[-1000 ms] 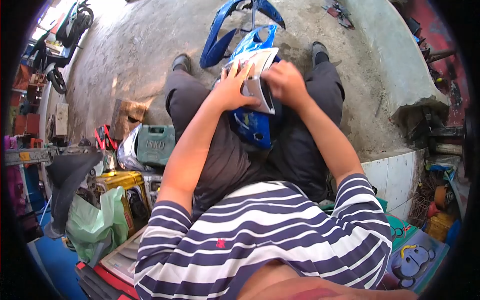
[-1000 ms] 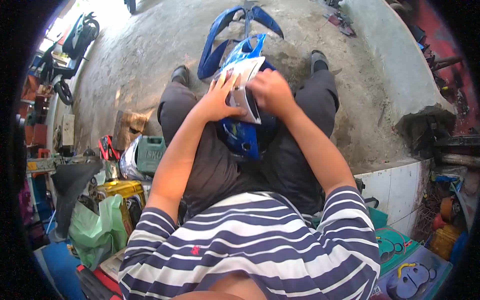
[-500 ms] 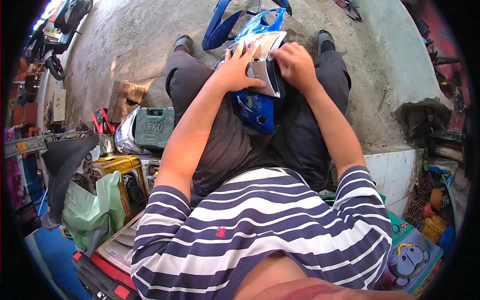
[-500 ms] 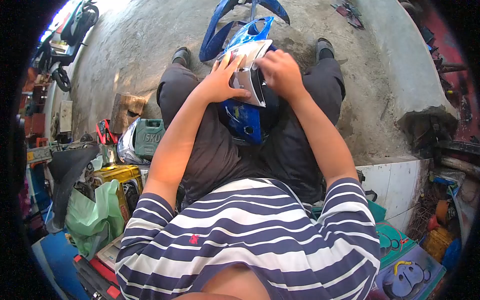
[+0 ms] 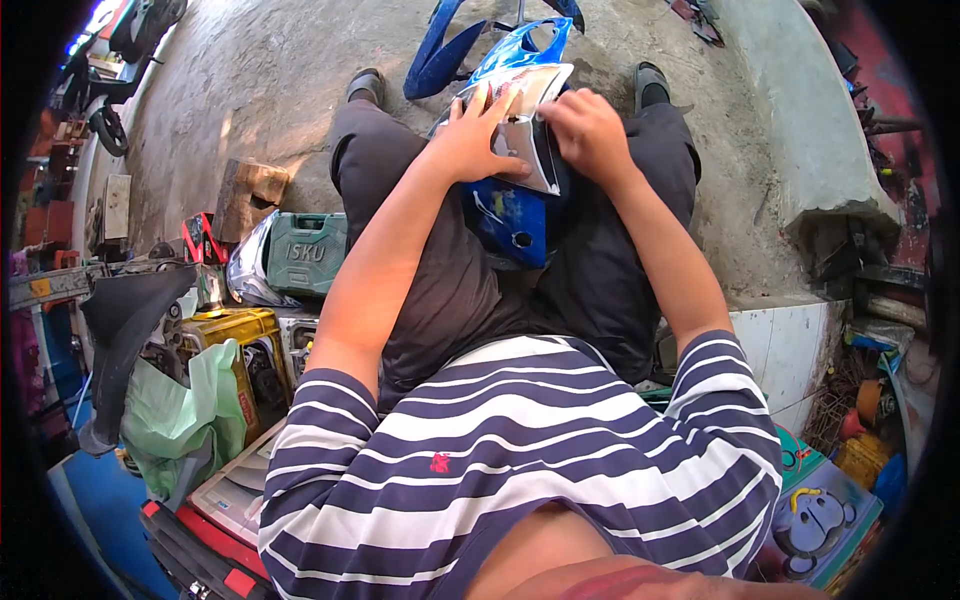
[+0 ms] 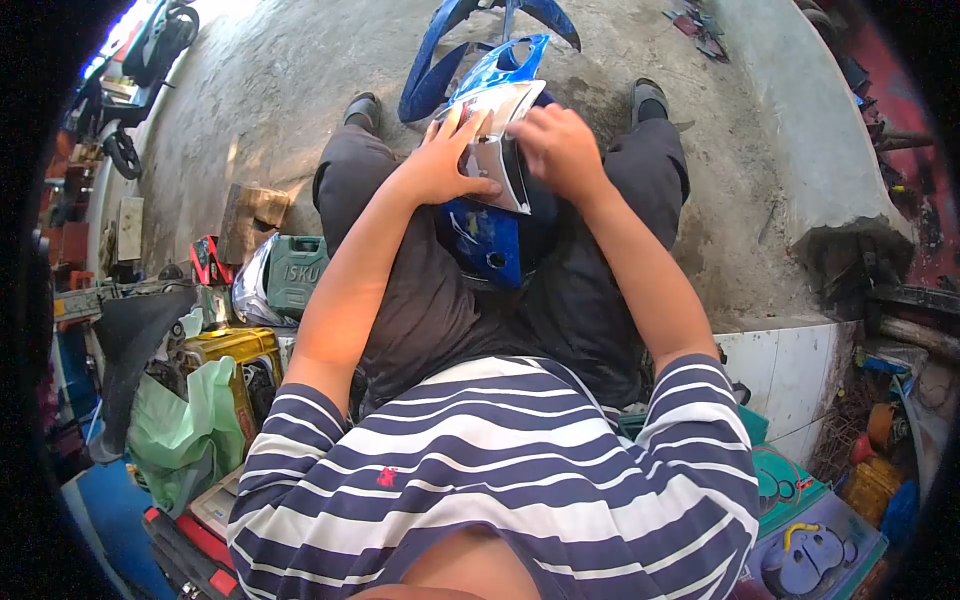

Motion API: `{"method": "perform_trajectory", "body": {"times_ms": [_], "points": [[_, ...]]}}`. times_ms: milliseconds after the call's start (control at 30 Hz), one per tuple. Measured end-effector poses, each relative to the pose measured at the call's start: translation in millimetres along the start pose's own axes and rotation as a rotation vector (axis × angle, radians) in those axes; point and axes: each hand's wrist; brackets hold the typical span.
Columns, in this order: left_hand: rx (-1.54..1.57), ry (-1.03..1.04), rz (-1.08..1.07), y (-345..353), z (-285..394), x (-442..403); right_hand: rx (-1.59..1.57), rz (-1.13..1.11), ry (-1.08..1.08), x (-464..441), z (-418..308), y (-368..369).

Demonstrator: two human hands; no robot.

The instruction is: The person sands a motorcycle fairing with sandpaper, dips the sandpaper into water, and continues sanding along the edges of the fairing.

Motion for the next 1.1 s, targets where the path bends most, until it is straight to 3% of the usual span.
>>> {"method": "perform_trajectory", "body": {"times_ms": [67, 200, 333, 467, 633, 733, 867, 1000, 1100], "points": [[0.006, 0.003, 0.004, 0, 2, 0, 0.024, 0.086, 0.137, -5, 12, 4], [0.000, -0.001, 0.001, -3, 1, 1, -0.031, -0.040, -0.080, 1, -7, 1], [-0.005, -0.022, -0.011, -5, 7, 3, 0.039, 0.106, 0.142, -5, 15, 6], [0.013, -0.029, -0.021, -8, 7, 2, 0.002, -0.033, -0.075, 2, -7, 3], [0.000, -0.014, -0.005, -4, 5, 2, 0.037, 0.112, 0.173, -8, 16, 8], [0.009, -0.014, -0.013, -5, 4, 1, -0.006, -0.026, -0.050, 0, -4, 2], [0.026, -0.004, -0.022, -5, 5, 2, 0.030, 0.130, 0.178, -8, 19, 7], [0.029, 0.016, -0.010, 4, -3, 6, -0.008, -0.049, -0.063, -2, -8, -2], [0.001, 0.003, -0.014, -3, 1, 0, -0.008, 0.110, 0.135, -4, 10, 7]]}}
Point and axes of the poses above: each hand's wrist, its own x-axis away from the middle knuckle, its own y-axis out of the palm, z = x × y, and after that the axes turned 7 degrees about y, right-handed
